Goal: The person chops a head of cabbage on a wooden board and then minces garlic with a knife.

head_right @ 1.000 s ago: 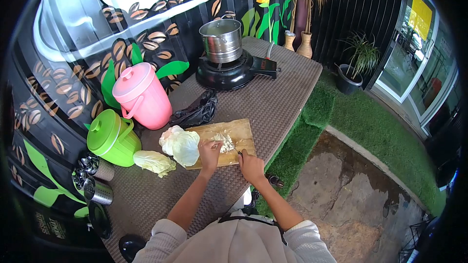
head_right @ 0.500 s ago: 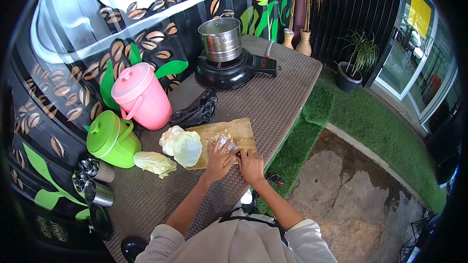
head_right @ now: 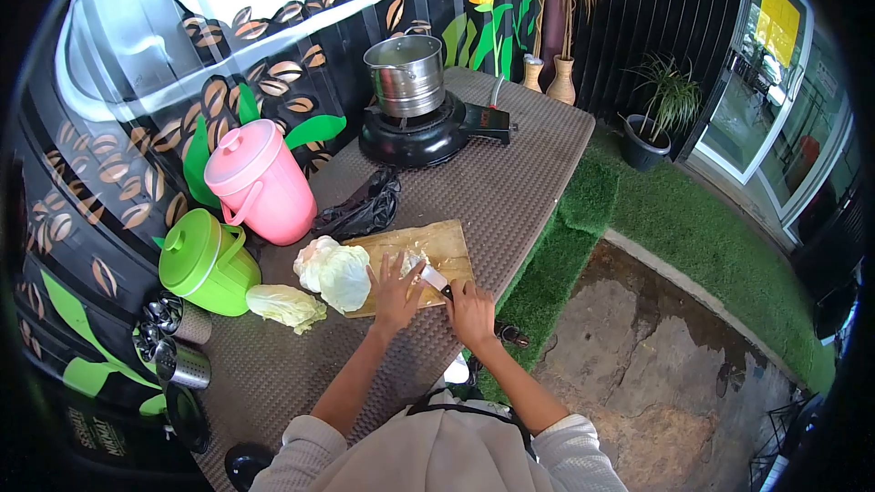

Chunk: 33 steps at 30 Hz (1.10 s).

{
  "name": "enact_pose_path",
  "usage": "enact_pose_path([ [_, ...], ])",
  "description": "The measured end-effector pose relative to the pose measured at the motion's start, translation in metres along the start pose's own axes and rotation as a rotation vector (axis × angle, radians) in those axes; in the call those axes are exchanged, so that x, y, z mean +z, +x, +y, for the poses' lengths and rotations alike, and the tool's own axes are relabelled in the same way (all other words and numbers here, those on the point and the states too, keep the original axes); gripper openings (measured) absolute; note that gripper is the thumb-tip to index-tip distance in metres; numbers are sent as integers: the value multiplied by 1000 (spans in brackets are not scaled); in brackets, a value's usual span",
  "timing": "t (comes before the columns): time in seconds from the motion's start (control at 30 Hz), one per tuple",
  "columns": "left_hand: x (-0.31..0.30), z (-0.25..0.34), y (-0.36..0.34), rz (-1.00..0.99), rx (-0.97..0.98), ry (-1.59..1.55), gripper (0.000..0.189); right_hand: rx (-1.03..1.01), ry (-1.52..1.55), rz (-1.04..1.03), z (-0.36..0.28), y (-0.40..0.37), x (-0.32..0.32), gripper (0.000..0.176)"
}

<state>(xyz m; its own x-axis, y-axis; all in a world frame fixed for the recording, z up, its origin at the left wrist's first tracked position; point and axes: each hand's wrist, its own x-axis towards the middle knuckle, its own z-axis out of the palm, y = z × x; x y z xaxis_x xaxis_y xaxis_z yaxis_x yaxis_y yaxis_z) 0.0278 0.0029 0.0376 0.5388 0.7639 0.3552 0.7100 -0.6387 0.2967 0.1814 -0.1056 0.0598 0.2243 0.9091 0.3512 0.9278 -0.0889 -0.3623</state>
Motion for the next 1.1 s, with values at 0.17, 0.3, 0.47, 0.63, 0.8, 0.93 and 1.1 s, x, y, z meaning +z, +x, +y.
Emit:
enact_pose_path([
  [0.17,10,-11,4,50,-26,-76,41,15,14,4,7,-10,-5,26],
  [0.3,16,-21,8,143,-8,-60,31,65,71,-30,13,-11,-12,24],
  [0.47,15,-25,16,206,-9,-220,16,160,222,-68,16,-7,-12,23],
  [0.63,-1,-20,23,180,-99,-252,10,207,295,-89,6,-1,-10,24],
  [0.8,11,-33,25,247,-45,-350,15,238,324,-37,-3,0,-2,26],
  [0.93,11,-32,21,196,-104,-393,19,285,390,-89,-13,-1,-5,26],
  [1.1,-1,-24,14,85,-139,-345,35,334,442,-91,-24,-9,-4,27],
])
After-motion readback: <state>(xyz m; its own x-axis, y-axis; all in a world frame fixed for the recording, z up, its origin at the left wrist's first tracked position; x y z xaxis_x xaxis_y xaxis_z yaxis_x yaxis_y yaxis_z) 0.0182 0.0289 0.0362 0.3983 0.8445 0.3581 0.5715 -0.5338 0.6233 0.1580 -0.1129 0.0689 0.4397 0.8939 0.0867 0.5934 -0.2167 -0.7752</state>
